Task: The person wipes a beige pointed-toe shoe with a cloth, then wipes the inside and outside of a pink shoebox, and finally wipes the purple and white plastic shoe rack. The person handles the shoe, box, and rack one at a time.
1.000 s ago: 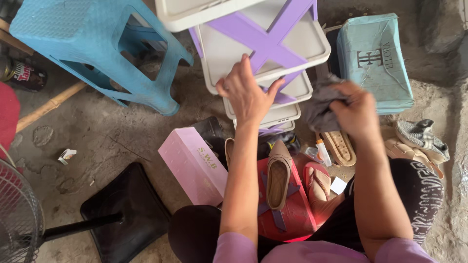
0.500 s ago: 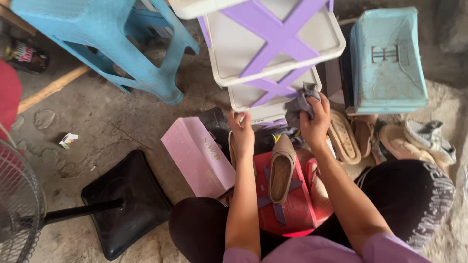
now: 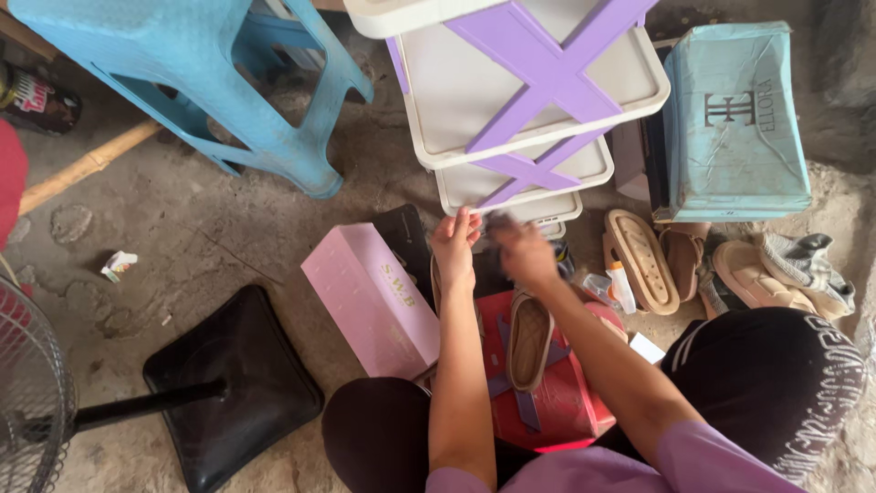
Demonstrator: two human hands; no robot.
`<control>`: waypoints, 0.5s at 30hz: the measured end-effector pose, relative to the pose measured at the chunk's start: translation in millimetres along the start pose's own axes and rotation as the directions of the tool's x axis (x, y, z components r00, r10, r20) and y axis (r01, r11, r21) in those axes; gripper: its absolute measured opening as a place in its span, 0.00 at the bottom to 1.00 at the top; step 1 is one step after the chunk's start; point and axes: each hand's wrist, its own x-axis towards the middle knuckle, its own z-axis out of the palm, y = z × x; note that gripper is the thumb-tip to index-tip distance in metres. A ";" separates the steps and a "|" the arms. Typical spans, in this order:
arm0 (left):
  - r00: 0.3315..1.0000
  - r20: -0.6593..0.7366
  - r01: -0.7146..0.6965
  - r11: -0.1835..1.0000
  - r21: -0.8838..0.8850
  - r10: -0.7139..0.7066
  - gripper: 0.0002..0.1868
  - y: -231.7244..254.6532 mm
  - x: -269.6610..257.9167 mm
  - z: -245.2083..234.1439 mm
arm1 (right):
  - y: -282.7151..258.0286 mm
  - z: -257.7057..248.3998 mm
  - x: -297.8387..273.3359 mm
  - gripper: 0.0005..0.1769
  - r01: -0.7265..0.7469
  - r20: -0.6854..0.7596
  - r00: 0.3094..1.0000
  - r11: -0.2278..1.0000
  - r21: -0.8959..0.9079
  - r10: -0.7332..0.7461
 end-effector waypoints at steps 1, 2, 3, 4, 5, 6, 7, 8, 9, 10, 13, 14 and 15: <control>1.000 -0.005 -0.009 1.000 0.000 0.009 0.15 2.2 0.8 2.4 | -1.3 7.4 3.0 0.23 0.020 0.053 0.998 0.999 -0.033 -0.018; 1.000 -0.015 -0.014 1.000 0.004 0.014 0.15 2.2 -0.7 1.2 | -1.5 12.5 2.1 0.25 0.039 0.113 0.993 0.997 -0.063 -0.032; 1.000 -0.024 -0.019 1.000 0.007 0.019 0.15 0.8 -0.3 -0.9 | 1.9 13.7 1.0 0.24 -0.031 0.131 0.990 0.996 -0.085 0.042; 1.000 0.001 -0.027 1.000 0.002 0.027 0.15 -2.1 1.0 -5.0 | 9.1 10.7 -1.8 0.24 -0.099 0.151 0.982 0.989 -0.107 0.115; 0.999 0.026 -0.036 0.999 -0.004 0.036 0.15 -6.6 4.0 -10.7 | 17.0 6.3 -4.3 0.23 -0.166 0.169 0.968 0.978 -0.130 0.187; 0.998 0.048 -0.040 0.999 -0.014 0.041 0.16 -15.5 5.6 -16.6 | 29.2 -2.7 -7.6 0.23 -0.233 0.071 0.968 0.969 -0.086 0.239; 0.997 0.048 -0.059 0.998 -0.005 0.059 0.15 -25.3 8.1 -25.4 | 38.5 -10.0 -9.8 0.23 -0.295 -0.025 0.955 0.955 -0.035 0.295; 0.995 0.058 -0.084 0.996 0.003 0.084 0.15 -34.2 16.5 -32.8 | 44.3 -15.0 -7.4 0.23 -0.292 -0.065 0.954 0.956 -0.005 0.291; 0.992 0.068 -0.110 0.994 0.010 0.109 0.15 -45.3 24.5 -39.7 | 49.9 -21.1 -4.1 0.23 -0.287 -0.104 0.952 0.958 0.025 0.288; 0.990 0.030 -0.141 0.990 0.011 0.141 0.18 -58.3 32.2 -46.1 | 52.0 -24.7 -0.5 0.24 -0.282 -0.143 0.947 0.958 0.055 0.287; 0.997 -0.077 -0.020 0.999 -0.047 0.017 0.24 -96.2 51.7 -67.2 | 33.9 -18.0 15.6 0.23 -0.329 -0.023 0.944 0.944 0.018 0.329; 0.981 -0.088 0.164 0.980 -0.111 -0.175 0.24 -106.4 56.1 -73.4 | 21.7 -11.1 21.2 0.23 -0.403 0.097 0.910 0.915 -0.016 0.402; 0.929 -0.088 0.341 0.924 -0.174 -0.360 0.25 -114.3 61.6 -77.2 | 8.0 -3.2 26.2 0.24 -0.470 0.213 0.856 0.881 -0.059 0.471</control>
